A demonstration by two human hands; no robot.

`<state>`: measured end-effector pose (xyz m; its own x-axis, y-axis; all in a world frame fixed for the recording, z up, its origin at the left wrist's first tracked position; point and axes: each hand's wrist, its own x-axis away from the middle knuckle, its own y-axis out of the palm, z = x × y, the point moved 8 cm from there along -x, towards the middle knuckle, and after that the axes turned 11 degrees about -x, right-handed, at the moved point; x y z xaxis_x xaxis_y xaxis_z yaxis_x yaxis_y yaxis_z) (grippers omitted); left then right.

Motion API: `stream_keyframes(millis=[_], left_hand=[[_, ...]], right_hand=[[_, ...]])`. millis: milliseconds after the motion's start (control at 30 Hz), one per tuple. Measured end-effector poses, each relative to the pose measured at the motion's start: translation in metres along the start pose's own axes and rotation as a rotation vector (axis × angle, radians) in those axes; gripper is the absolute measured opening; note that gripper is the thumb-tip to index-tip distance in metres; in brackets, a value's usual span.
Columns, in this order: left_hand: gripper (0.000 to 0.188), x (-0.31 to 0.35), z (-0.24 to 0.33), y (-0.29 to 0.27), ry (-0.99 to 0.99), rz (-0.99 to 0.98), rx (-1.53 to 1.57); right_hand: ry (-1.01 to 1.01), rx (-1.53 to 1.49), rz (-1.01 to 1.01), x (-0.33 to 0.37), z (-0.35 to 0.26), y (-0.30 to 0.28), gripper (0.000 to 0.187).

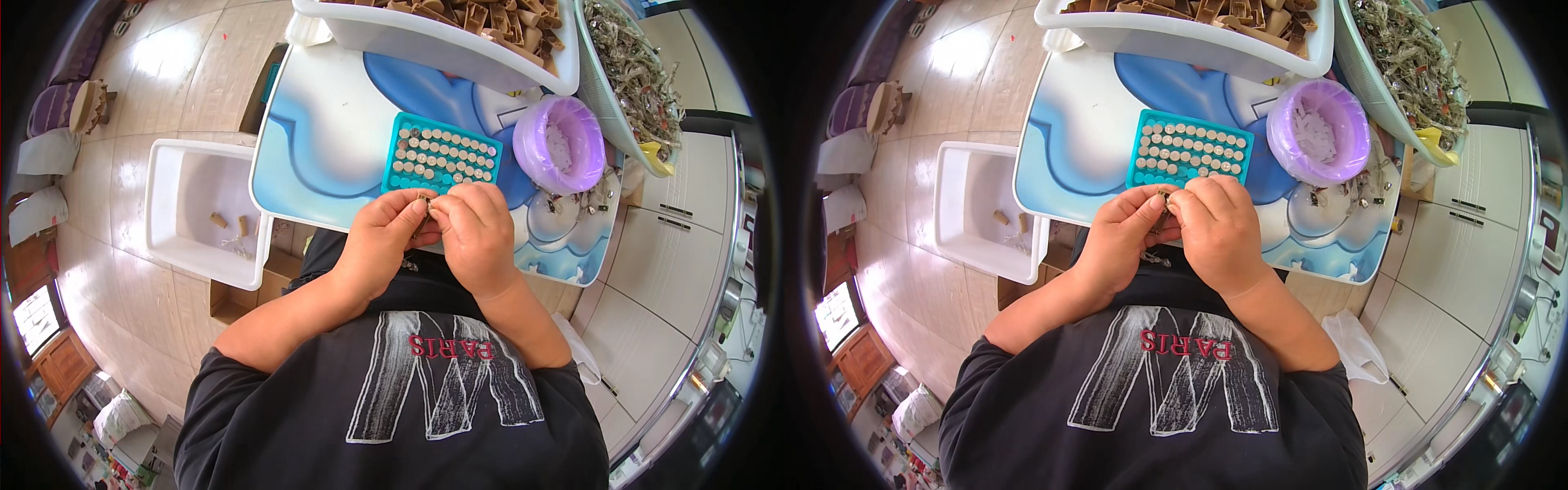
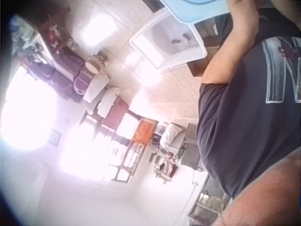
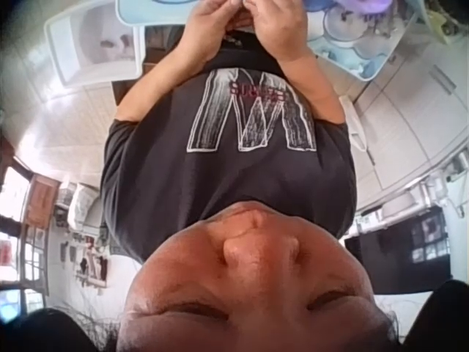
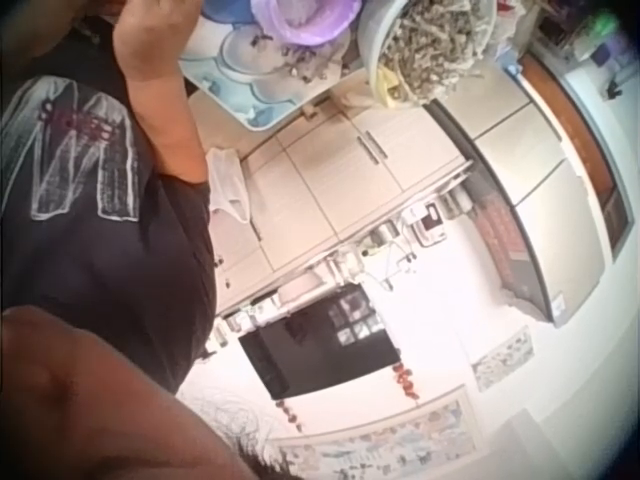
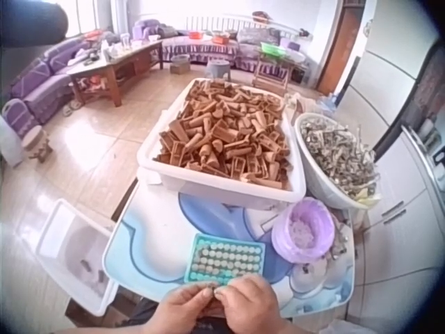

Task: Manually assembling small metal or plastic components by stringing them onto a cord.

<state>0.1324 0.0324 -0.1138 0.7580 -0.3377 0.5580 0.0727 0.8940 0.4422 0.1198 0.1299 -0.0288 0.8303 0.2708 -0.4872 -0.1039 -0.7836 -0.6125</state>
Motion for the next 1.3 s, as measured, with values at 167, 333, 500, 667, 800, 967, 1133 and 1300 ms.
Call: stream_keyframes(millis=[167,333,500,667,800,967,1133,1300], left_hand=[[0.026,0.002,0.003,0.001,0.006,0.025,-0.074],[0.026,0.002,0.012,0.005,-0.018,-0.117,-0.037],[0.025,0.002,0.007,0.004,-0.089,-0.174,-0.004],[0.024,0.003,0.001,-0.001,-0.106,-0.192,0.027],[0.024,0.004,0.005,0.000,-0.044,-0.126,-0.030],[0.022,0.002,0.011,-0.005,0.084,-0.060,-0.097],[0.024,0.003,0.017,0.001,0.035,-0.079,-0.105],[0.026,0.006,0.012,-0.001,-0.011,-0.097,-0.044]], right_hand=[[-0.055,0.102,-0.031,-0.002,-0.006,0.002,0.008],[0.191,-0.217,-0.094,-0.011,0.007,-0.010,0.009],[0.090,-0.167,-0.092,-0.010,-0.002,-0.006,0.008],[0.010,-0.037,-0.130,-0.010,-0.011,-0.002,0.016],[0.072,-0.111,-0.152,-0.011,-0.009,-0.001,0.009],[0.227,-0.221,-0.145,-0.011,-0.003,-0.001,0.008],[0.319,-0.372,-0.055,-0.028,0.012,-0.022,0.011],[0.100,-0.103,0.105,-0.123,0.018,-0.062,0.014]])
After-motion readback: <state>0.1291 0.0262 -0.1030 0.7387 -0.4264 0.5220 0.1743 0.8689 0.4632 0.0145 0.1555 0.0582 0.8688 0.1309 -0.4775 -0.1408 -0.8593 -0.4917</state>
